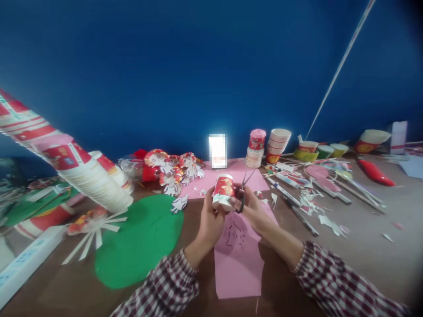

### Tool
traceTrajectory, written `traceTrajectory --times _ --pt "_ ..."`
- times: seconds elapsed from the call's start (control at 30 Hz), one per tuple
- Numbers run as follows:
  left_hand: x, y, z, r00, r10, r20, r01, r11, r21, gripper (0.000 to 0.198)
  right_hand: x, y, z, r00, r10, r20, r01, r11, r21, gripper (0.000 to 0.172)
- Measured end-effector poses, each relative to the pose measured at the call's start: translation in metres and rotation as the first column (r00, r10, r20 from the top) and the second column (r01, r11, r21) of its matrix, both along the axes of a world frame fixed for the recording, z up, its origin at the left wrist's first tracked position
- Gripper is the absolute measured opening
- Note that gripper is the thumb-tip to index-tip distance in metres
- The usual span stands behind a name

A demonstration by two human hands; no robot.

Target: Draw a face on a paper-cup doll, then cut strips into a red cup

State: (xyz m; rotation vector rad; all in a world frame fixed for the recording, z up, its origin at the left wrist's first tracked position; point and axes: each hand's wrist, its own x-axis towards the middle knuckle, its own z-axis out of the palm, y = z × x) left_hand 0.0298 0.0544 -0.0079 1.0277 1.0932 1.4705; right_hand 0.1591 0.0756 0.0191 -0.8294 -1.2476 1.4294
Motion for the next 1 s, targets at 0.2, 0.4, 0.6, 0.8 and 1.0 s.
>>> traceTrajectory --times 0.2,0.4,0.6,0.8,1.0 --pt "-0.011 -0.001 -0.006 0.974 0.07 -0.217 -0.043 0.991 0.129 0.056 0.009 0.002 -0.006 1.0 0.012 0.018 -0.01 0.997 -0.077 0.049" --pt "-0.022 0.004 -0.017 0.815 0.25 -0.522 -0.117 0.954 0.275 0.067 0.013 0.001 -0.011 0.994 0.024 0.105 -0.024 1.0 0.007 0.049" --pt "-0.023 0.005 -0.023 0.813 0.238 -0.531 -0.091 0.954 0.287 0.069 0.008 0.001 -0.018 0.984 -0.005 0.178 -0.002 0.999 0.041 0.051" --pt "-0.017 0.0 -0.015 0.962 0.053 -0.268 0.003 0.979 0.202 0.068 0.012 0.006 -0.019 0.975 -0.06 0.214 0.047 0.997 0.063 0.045" --pt "-0.015 -0.006 -0.001 0.998 -0.056 0.038 0.051 0.991 0.124 0.053 0.014 0.006 -0.02 0.958 -0.085 0.274 0.058 0.993 0.107 0.045"
